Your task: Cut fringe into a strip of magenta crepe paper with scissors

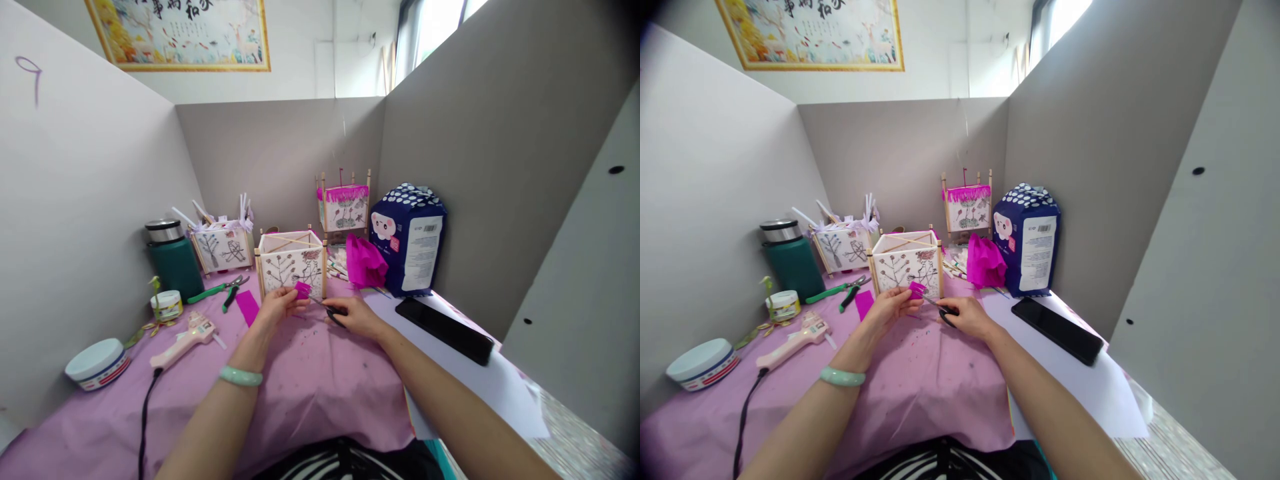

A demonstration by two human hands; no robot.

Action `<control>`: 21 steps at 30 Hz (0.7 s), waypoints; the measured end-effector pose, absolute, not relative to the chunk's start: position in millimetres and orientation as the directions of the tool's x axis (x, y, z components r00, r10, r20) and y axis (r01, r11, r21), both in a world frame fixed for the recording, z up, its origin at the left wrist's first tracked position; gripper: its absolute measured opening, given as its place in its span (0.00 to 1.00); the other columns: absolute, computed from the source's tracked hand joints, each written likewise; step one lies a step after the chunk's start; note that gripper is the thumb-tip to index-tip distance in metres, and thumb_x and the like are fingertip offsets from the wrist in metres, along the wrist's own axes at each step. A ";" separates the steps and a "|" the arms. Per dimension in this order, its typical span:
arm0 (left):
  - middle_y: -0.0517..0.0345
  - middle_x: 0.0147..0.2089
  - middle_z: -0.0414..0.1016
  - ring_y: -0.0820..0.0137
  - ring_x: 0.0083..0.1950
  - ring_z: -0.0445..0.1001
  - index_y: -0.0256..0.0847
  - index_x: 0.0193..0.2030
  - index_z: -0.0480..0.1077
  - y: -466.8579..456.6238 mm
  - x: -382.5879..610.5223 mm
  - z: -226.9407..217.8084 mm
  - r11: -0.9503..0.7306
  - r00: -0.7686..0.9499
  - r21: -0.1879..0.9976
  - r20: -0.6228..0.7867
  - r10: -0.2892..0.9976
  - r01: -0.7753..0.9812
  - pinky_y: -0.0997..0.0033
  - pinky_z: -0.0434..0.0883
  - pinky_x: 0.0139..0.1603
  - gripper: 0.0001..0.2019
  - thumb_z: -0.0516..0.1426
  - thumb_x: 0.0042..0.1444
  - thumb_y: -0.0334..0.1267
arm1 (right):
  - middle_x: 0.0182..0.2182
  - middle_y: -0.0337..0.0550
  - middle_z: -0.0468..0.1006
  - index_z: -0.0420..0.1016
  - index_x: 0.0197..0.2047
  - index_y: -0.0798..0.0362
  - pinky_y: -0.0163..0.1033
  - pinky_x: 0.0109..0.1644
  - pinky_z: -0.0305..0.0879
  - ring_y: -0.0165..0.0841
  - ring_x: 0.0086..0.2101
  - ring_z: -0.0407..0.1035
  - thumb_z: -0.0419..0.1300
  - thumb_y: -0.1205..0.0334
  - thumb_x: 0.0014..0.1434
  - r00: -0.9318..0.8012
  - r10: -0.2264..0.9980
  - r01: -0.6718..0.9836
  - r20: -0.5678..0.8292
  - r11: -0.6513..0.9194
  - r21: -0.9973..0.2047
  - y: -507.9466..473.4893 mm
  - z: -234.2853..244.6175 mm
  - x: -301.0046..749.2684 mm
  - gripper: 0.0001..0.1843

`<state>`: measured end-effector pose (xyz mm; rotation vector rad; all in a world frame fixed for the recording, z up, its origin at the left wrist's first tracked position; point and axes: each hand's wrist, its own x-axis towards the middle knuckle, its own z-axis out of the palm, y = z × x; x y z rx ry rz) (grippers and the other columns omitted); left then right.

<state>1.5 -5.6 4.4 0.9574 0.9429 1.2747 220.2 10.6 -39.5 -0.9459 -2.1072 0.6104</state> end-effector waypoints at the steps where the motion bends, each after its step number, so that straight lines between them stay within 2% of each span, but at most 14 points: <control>1: 0.45 0.28 0.78 0.65 0.31 0.80 0.33 0.32 0.65 -5.7 1.4 4.4 0.052 0.066 0.944 -0.032 0.997 -0.326 0.71 0.77 0.32 0.04 0.57 0.56 0.26 | 0.40 0.44 0.81 0.77 0.51 0.52 0.36 0.39 0.67 0.35 0.35 0.74 0.63 0.55 0.53 -0.457 0.779 0.429 0.429 0.616 -0.661 11.0 -39.9 220.3 0.22; 6: 0.45 0.29 0.78 0.63 0.33 0.80 0.33 0.33 0.66 -6.6 1.1 5.2 0.039 0.070 0.943 -0.017 0.997 -0.329 0.70 0.77 0.33 0.03 0.56 0.57 0.26 | 0.41 0.45 0.81 0.77 0.51 0.53 0.37 0.40 0.67 0.36 0.36 0.74 0.64 0.56 0.52 -0.451 0.778 0.420 0.438 0.618 -0.665 10.3 -38.4 220.2 0.22; 21: 0.45 0.28 0.79 0.66 0.30 0.80 0.33 0.32 0.66 -5.8 2.3 5.1 0.064 0.070 0.949 -0.045 0.997 -0.307 0.71 0.76 0.32 0.04 0.56 0.58 0.27 | 0.40 0.44 0.81 0.77 0.51 0.52 0.37 0.40 0.69 0.36 0.36 0.75 0.64 0.58 0.52 -0.442 0.783 0.418 0.437 0.611 -0.672 9.7 -39.2 219.2 0.22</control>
